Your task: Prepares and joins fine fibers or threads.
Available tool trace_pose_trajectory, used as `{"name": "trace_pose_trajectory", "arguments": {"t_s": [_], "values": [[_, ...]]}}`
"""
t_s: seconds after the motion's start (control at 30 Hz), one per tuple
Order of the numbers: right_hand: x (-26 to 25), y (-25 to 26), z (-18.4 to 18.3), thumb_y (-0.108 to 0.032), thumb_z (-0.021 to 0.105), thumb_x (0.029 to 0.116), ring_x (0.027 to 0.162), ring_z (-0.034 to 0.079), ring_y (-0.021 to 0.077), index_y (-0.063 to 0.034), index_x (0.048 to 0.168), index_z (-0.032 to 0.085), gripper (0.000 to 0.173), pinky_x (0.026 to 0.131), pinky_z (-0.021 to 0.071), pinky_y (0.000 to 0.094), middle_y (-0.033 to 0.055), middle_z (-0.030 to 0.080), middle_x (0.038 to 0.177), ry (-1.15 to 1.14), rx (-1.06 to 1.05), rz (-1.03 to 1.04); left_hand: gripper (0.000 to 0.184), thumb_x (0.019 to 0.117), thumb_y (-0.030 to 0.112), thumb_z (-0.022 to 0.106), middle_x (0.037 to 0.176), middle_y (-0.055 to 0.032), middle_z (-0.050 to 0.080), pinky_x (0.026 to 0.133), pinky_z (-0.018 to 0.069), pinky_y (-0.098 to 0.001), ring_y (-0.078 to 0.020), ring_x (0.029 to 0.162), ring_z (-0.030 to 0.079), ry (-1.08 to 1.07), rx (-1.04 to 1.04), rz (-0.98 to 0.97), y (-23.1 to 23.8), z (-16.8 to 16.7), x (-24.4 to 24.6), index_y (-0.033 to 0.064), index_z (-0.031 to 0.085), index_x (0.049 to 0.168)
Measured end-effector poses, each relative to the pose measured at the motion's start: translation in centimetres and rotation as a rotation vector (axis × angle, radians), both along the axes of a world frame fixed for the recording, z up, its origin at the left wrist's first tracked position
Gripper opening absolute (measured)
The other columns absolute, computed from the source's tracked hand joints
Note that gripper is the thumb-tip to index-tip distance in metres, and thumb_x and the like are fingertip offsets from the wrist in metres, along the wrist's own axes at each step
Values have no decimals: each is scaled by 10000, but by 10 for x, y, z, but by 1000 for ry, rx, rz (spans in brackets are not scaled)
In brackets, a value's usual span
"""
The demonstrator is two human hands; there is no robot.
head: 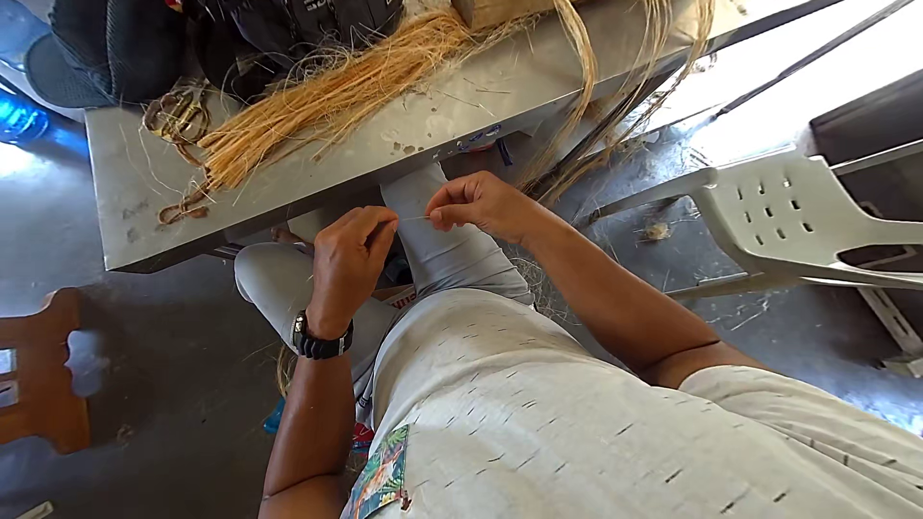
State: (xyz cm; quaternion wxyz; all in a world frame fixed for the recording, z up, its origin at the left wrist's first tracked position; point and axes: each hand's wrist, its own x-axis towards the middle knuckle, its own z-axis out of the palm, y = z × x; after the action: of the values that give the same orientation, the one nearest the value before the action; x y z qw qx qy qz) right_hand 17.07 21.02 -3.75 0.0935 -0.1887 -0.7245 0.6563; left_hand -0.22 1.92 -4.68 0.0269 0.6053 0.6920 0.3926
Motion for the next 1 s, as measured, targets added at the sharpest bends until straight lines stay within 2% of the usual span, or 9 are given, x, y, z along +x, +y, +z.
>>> {"name": "trace_pose_trajectory", "arguments": {"t_s": [0.1, 0.3, 0.47, 0.53, 0.67, 0.8, 1.0], "values": [[0, -1, -2, -67, 670, 982, 696, 656, 75, 0, 962, 735, 95, 672, 549, 223, 36, 714, 773, -7, -101, -3, 147, 1022, 151, 624, 883, -26, 665, 601, 503, -216, -66, 674, 585, 2, 19, -5, -1, -1, 0, 87, 732, 1099], [4, -3, -1, -38, 621, 1008, 725, 714, 109, 19, 985, 710, 108, 711, 602, 249, 69, 745, 813, 13, -297, 9, 157, 1027, 140, 617, 888, -37, 650, 560, 479, -207, -68, 646, 559, -30, 76, 57, -2, -5, 1, 80, 718, 1131], [4, -9, -7, -15, 532, 1039, 771, 748, 160, 9, 1017, 686, 157, 751, 629, 291, 106, 761, 864, 72, -535, 42, 142, 1046, 199, 600, 752, -18, 601, 436, 421, -228, -84, 517, 498, -155, 126, 196, -3, -21, 10, 106, 663, 1133], [3, -13, -8, -25, 508, 1051, 780, 754, 165, 1, 1033, 682, 177, 760, 631, 296, 112, 766, 882, 89, -585, 36, 149, 1056, 224, 585, 731, -18, 603, 420, 433, -252, -101, 501, 508, -211, 106, 239, -1, -27, 18, 119, 655, 1134], [-3, -19, -14, -23, 520, 1052, 773, 751, 174, 9, 1050, 669, 152, 749, 629, 297, 125, 760, 887, 49, -617, -60, 159, 1054, 211, 589, 781, -33, 636, 459, 474, -272, -111, 540, 542, -265, 47, 193, 5, -37, 32, 105, 677, 1134], [-9, -22, -22, -35, 540, 1050, 755, 743, 171, -23, 1071, 596, 62, 721, 616, 281, 125, 749, 893, -26, -633, -148, 157, 1049, 183, 595, 806, -24, 648, 491, 484, -255, -88, 560, 548, -248, 6, 142, 10, -39, 38, 97, 704, 1122], [-10, -21, -25, -66, 564, 1047, 721, 727, 151, -4, 1067, 650, 108, 667, 607, 264, 104, 744, 862, -73, -602, -160, 146, 1043, 169, 599, 818, -26, 651, 514, 490, -242, -79, 583, 557, -220, -6, 99, 9, -37, 38, 91, 705, 1107]]}}
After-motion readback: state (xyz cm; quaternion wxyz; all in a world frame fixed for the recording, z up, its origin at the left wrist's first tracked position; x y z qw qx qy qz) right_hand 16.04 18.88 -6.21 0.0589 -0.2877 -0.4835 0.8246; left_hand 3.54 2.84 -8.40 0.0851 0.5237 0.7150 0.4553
